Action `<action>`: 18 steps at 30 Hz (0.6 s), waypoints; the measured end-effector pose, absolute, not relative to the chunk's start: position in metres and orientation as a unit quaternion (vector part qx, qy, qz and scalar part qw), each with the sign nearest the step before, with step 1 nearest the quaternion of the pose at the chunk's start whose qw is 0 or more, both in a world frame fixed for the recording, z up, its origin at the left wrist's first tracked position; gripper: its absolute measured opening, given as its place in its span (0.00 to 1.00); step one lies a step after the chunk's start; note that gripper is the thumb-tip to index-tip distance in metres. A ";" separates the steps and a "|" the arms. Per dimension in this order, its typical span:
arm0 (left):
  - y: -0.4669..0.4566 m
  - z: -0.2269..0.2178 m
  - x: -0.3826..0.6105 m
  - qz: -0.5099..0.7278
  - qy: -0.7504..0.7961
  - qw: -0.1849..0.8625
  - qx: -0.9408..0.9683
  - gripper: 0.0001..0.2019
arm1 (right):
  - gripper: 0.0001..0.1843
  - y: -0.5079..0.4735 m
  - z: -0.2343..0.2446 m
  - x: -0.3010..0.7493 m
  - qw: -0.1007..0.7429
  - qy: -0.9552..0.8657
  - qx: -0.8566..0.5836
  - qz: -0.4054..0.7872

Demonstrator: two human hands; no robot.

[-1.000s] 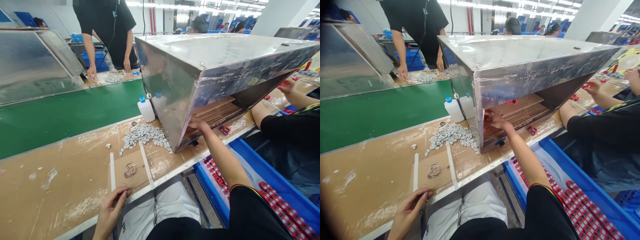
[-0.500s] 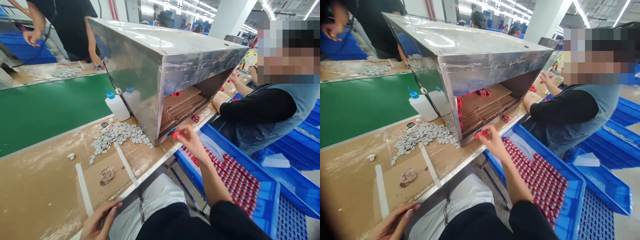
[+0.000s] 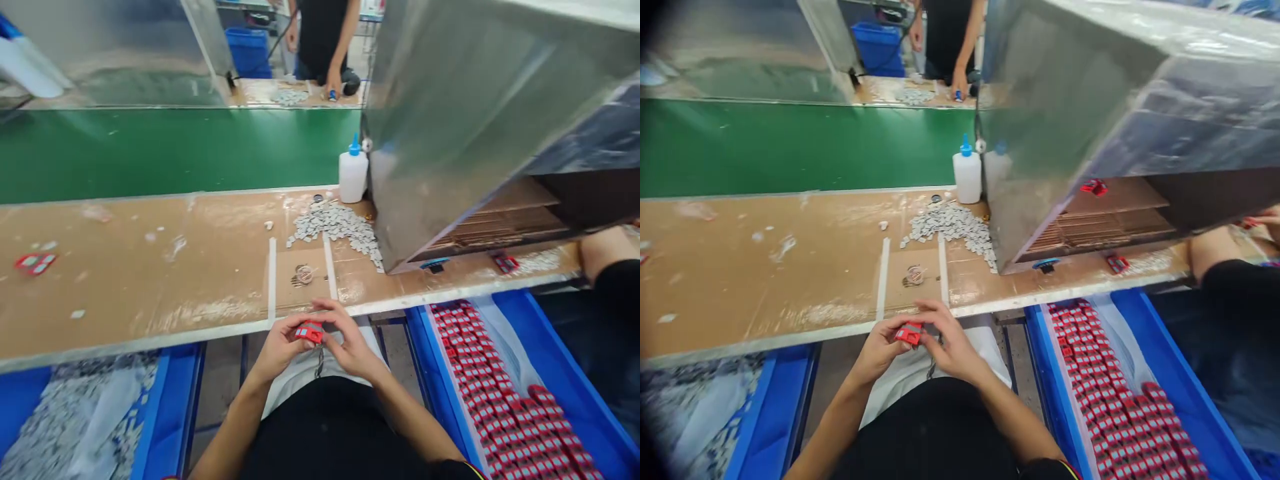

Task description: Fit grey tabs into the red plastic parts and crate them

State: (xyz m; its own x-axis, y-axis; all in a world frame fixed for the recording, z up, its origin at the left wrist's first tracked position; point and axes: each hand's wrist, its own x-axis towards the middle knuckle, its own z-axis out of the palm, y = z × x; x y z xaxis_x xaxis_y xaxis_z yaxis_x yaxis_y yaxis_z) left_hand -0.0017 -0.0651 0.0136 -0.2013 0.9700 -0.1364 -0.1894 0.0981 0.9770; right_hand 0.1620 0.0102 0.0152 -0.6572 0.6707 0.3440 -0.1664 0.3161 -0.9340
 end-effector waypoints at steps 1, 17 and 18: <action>-0.068 0.012 -0.008 0.559 0.555 0.495 0.366 0.26 | 0.12 0.018 0.015 0.162 0.366 -0.724 -0.191 0.553; -0.035 -0.005 -0.023 0.527 0.602 0.322 0.507 0.16 | 0.07 0.098 0.004 0.101 0.355 -0.764 -0.296 0.450; -0.037 -0.007 -0.024 0.532 0.600 0.329 0.499 0.17 | 0.07 0.098 0.004 0.101 0.358 -0.760 -0.295 0.456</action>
State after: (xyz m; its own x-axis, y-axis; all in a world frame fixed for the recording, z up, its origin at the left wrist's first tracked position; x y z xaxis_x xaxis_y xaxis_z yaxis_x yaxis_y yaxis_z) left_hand -0.0238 -0.0366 -0.0071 -0.2852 0.9487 0.1365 0.2481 -0.0645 0.9666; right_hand 0.1010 0.0980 0.0038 -0.5692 0.7746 0.2757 0.1217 0.4110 -0.9035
